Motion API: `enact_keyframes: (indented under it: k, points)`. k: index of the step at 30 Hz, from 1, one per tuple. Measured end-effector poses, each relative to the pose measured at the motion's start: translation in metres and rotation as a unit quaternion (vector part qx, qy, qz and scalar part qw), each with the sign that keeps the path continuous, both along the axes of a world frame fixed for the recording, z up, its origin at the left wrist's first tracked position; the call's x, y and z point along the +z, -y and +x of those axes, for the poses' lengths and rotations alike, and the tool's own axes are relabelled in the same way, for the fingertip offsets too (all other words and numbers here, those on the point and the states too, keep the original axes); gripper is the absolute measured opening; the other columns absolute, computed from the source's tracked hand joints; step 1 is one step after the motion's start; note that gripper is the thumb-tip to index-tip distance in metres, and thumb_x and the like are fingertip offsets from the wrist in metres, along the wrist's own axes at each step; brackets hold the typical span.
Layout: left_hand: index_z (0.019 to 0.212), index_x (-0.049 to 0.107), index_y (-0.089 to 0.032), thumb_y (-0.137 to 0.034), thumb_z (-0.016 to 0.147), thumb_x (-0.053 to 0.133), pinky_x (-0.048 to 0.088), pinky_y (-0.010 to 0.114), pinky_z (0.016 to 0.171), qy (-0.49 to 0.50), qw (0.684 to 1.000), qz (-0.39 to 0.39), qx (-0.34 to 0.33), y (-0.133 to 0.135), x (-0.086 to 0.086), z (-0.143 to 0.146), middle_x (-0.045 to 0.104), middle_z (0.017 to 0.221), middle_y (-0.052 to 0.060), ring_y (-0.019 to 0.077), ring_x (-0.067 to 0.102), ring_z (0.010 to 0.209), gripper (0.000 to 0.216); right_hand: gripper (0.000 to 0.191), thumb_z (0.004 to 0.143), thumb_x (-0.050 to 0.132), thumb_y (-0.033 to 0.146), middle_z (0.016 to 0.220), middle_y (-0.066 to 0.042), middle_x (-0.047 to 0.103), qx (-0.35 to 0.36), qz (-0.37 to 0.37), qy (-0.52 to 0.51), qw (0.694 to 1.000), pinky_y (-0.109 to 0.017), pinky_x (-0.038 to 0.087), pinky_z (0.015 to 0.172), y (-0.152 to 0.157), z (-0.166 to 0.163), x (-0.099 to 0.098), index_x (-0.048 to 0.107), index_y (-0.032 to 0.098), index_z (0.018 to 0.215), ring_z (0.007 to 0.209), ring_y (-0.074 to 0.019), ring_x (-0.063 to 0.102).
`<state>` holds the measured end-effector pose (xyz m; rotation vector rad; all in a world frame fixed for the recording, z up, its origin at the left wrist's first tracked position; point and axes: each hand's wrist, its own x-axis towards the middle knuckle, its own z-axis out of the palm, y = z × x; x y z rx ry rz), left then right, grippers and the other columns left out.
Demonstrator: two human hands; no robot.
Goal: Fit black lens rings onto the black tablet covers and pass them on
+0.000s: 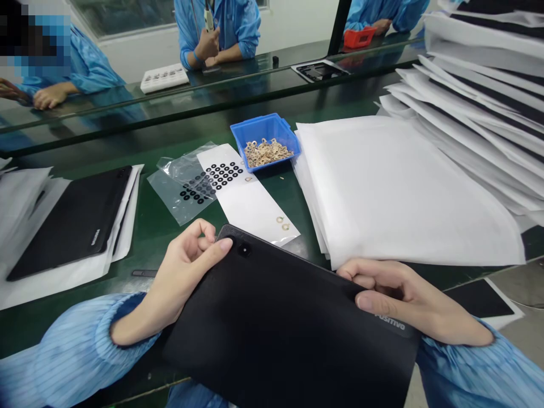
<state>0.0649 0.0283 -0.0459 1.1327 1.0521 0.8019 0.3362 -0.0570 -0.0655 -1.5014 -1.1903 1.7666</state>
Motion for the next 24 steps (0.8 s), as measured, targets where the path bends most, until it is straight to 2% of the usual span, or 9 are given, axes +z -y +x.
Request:
enact_keyframes:
  k: [3,9,17,24]
  points:
    - [0.072,0.033,-0.02,-0.033,0.076,0.066,0.024,0.015,0.045,-0.003,1.0,0.015,-0.004,-0.0006,-0.0016,0.0008,0.037,0.051,-0.01,0.004,0.035,0.045,0.036,0.027,0.075,0.063,0.044,0.071,-0.004,0.062,-0.003,-0.002,-0.006,1.0,-0.027,0.04,0.057,0.0001,-0.0004,-0.0002,0.063,0.02,0.088,0.06,-0.0157,0.054]
    - [0.071,0.034,-0.02,-0.034,0.083,0.057,0.019,0.014,0.042,-0.009,0.999,0.044,-0.003,0.0008,-0.0037,-0.0004,0.031,0.048,-0.01,0.0029,0.026,0.042,0.029,0.027,0.076,0.063,0.045,0.071,-0.004,0.061,0.002,-0.004,-0.01,1.0,-0.027,0.04,0.056,0.0007,0.002,-0.0018,0.064,0.021,0.088,0.06,-0.016,0.054]
    - [0.073,0.038,-0.02,-0.036,0.084,0.052,0.014,0.015,0.04,-0.034,0.999,0.037,0.014,0.0012,-0.0031,-0.0016,0.029,0.047,-0.01,0.0032,0.025,0.039,0.025,0.025,0.076,0.062,0.043,0.073,-0.005,0.063,0.007,0.007,-0.009,1.0,-0.026,0.042,0.057,0.0023,0.0041,-0.0033,0.065,0.022,0.089,0.062,-0.0161,0.056]
    - [0.072,0.035,-0.019,-0.033,0.081,0.058,0.019,0.014,0.042,0.005,0.999,0.034,-0.005,0.0029,-0.0032,-0.001,0.03,0.049,-0.01,0.0025,0.026,0.042,0.028,0.024,0.072,0.066,0.042,0.066,-0.004,0.063,-0.04,0.012,-0.01,0.999,-0.024,0.042,0.051,0.0046,-0.0025,-0.001,0.066,0.021,0.085,0.054,-0.0139,0.054]
